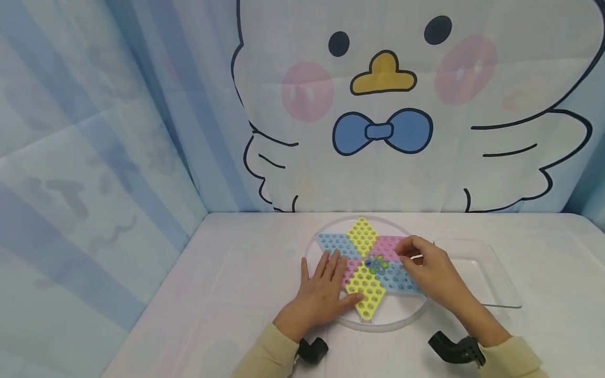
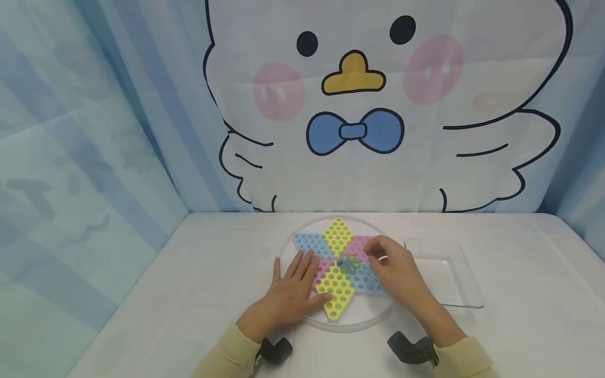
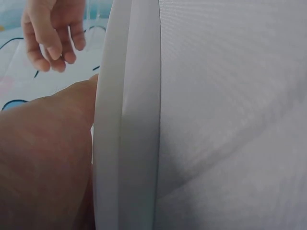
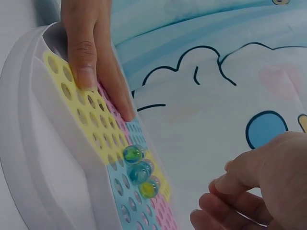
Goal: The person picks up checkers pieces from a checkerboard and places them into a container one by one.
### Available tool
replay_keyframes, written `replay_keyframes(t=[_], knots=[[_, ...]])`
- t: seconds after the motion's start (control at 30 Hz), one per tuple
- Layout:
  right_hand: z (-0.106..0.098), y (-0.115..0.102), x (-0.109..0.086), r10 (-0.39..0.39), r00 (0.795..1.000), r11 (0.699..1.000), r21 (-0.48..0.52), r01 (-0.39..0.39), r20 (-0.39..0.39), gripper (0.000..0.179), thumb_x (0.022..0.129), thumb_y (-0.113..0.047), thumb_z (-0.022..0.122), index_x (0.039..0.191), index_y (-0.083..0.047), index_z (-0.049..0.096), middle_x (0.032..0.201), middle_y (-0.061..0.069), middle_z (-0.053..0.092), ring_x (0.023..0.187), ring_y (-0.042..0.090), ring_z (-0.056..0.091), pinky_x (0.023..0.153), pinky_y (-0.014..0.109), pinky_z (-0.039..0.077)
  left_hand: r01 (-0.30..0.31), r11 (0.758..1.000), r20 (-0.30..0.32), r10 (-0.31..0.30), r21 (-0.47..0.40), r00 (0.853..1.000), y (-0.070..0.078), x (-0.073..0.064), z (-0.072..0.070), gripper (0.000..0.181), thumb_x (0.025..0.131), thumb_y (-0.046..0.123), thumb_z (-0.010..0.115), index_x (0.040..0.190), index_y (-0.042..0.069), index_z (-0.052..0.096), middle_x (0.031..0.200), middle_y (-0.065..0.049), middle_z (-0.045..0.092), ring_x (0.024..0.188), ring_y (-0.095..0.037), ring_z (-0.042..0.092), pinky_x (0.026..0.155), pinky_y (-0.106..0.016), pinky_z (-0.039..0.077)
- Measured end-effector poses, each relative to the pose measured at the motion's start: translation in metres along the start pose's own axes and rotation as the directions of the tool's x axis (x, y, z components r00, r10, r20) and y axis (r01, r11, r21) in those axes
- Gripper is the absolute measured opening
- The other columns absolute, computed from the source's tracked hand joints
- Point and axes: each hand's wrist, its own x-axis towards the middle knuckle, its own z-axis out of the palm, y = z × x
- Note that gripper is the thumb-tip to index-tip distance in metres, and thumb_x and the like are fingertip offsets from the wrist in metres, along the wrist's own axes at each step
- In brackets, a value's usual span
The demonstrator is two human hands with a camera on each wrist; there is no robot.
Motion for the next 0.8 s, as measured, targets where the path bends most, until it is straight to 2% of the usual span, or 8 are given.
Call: replay_keyframes(t=[0.47,0.63,0.8], knots=[[0.028,0.005,0.004,0.01,1.0,0.999,0.034,-0.009,-0.007,0.013,0.091,0.003,0.062,0.101,-0.006,0.064,0.099,0.007,0.068,0.093,0.018,0.062,0.078,0.024,0.053,-0.006,1.0,-0.008,0.006,0.0,1.0,-0.001,-0.001,-0.002,0.091,0.094,0.074,0.034,0.161,0.016,0.012,0.169,-0.003,0.004,0.157,-0.025,-0.002,0.118,-0.068,-0.002],[0.033,0.007,0.005,0.018,1.0,1.0,0.023,-0.017,-0.017,0.012,0.092,0.001,0.063,0.102,-0.006,0.064,0.099,0.008,0.067,0.093,0.018,0.06,0.077,0.025,0.052,-0.01,1.0,-0.024,0.011,0.015,1.0,-0.001,0.001,-0.002,0.091,0.094,0.073,0.033,0.161,0.015,0.012,0.169,-0.004,0.005,0.157,-0.026,0.0,0.118,-0.068,0.0],[0.035,0.011,0.006,0.012,1.0,0.999,0.03,-0.012,-0.021,0.011,0.092,0.001,0.063,0.101,-0.006,0.064,0.098,0.007,0.068,0.093,0.018,0.06,0.076,0.022,0.051,-0.011,1.0,-0.014,0.011,-0.002,1.0,-0.001,0.001,-0.001,0.091,0.094,0.073,0.034,0.161,0.015,0.012,0.169,-0.004,0.004,0.157,-0.026,-0.001,0.118,-0.068,-0.001]])
